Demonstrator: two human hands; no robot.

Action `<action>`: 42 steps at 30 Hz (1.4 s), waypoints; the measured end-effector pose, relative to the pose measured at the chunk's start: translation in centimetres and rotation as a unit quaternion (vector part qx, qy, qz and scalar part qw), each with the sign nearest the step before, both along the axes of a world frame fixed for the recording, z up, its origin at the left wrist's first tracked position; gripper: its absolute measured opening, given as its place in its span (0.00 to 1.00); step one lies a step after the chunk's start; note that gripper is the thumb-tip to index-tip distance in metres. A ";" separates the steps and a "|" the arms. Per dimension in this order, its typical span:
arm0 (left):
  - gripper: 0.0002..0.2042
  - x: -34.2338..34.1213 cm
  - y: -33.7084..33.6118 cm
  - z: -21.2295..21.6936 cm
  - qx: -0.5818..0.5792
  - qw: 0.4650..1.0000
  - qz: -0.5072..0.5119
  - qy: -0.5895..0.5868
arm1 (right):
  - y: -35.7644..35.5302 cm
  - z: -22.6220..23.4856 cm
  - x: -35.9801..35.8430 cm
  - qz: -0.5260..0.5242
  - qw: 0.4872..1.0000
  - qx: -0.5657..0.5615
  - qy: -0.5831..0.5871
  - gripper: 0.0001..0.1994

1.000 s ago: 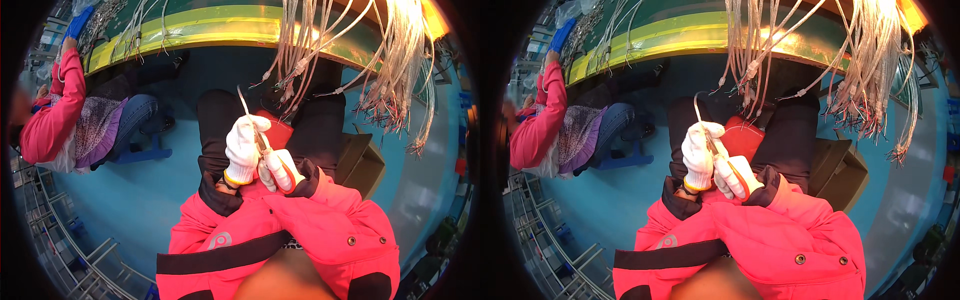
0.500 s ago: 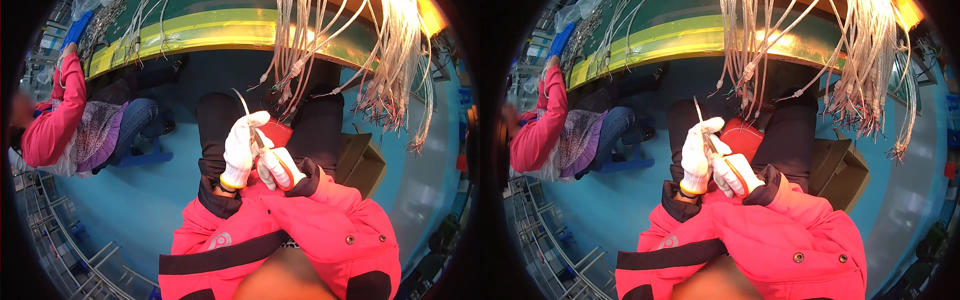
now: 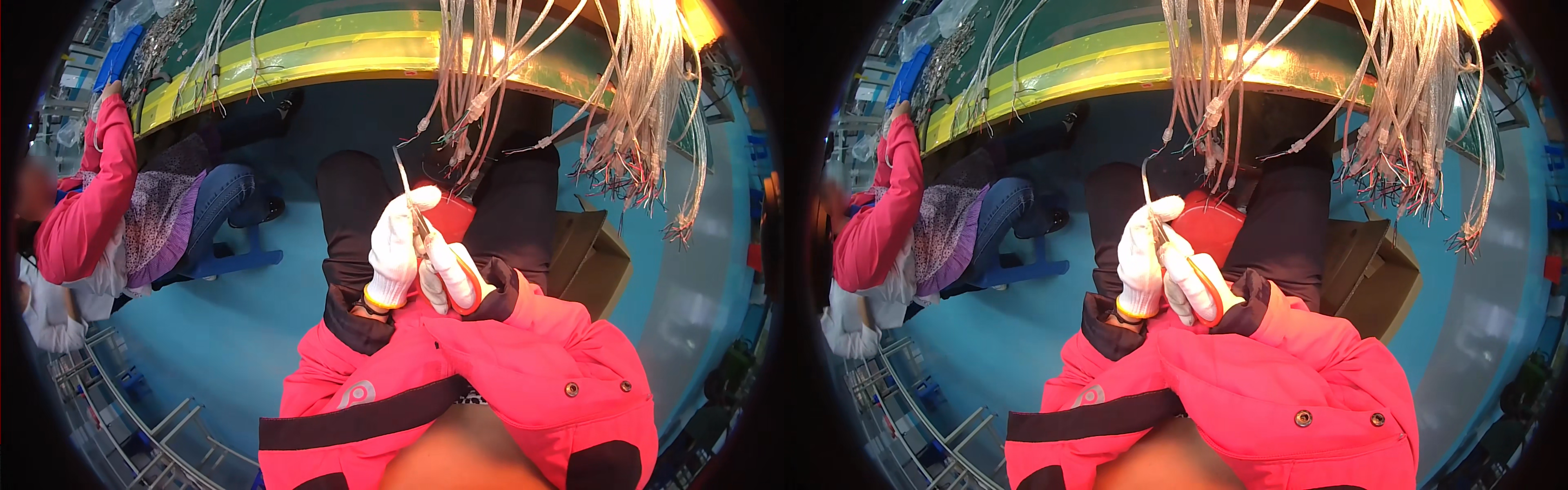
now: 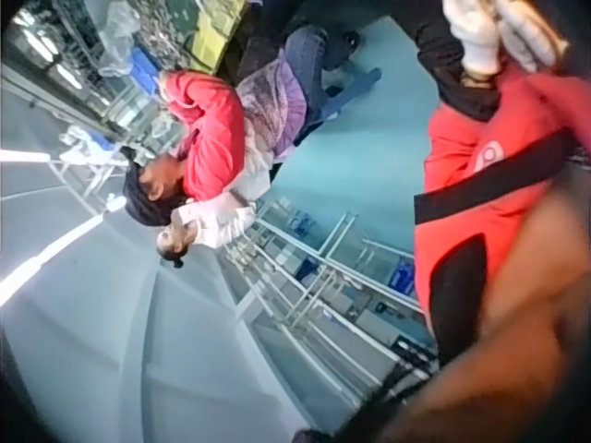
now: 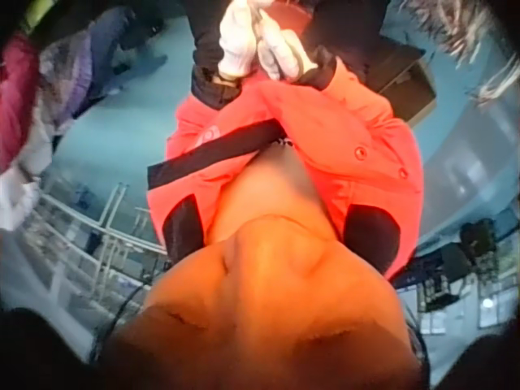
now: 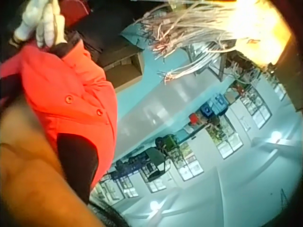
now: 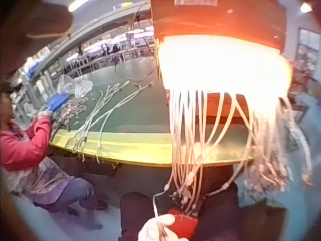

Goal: Processing electrical wire harnesses using a heating device and hand tools at a manual assembly station.

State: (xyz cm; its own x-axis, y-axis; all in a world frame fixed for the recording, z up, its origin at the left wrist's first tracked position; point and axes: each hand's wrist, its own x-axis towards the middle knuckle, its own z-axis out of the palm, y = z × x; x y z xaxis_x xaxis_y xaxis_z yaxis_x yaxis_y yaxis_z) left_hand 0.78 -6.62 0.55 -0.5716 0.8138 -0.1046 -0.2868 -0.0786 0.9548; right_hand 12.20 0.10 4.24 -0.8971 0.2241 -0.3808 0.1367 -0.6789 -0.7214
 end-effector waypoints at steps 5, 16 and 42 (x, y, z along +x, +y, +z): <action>0.22 -0.4 0.2 0.3 -0.011 0.999 0.024 0.047 | 0.7 0.8 -0.2 0.025 1.000 0.001 -0.002 0.30; 0.22 -2.5 -0.2 -1.0 0.143 0.950 -0.089 -0.265 | 2.7 0.9 0.5 0.091 0.995 0.032 0.038 0.25; 0.12 -2.0 2.8 4.0 0.200 0.932 -0.011 -0.303 | 6.6 3.4 -1.3 0.146 0.677 0.709 -0.133 0.22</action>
State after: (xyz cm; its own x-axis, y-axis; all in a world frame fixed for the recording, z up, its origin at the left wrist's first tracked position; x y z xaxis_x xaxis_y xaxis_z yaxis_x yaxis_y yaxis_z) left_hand -1.25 -3.85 4.56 -0.4888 0.8679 -0.0890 -0.7699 -0.3811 0.5119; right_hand 10.91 6.69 7.62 -0.9239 0.3611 -0.1262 0.3689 0.7539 -0.5436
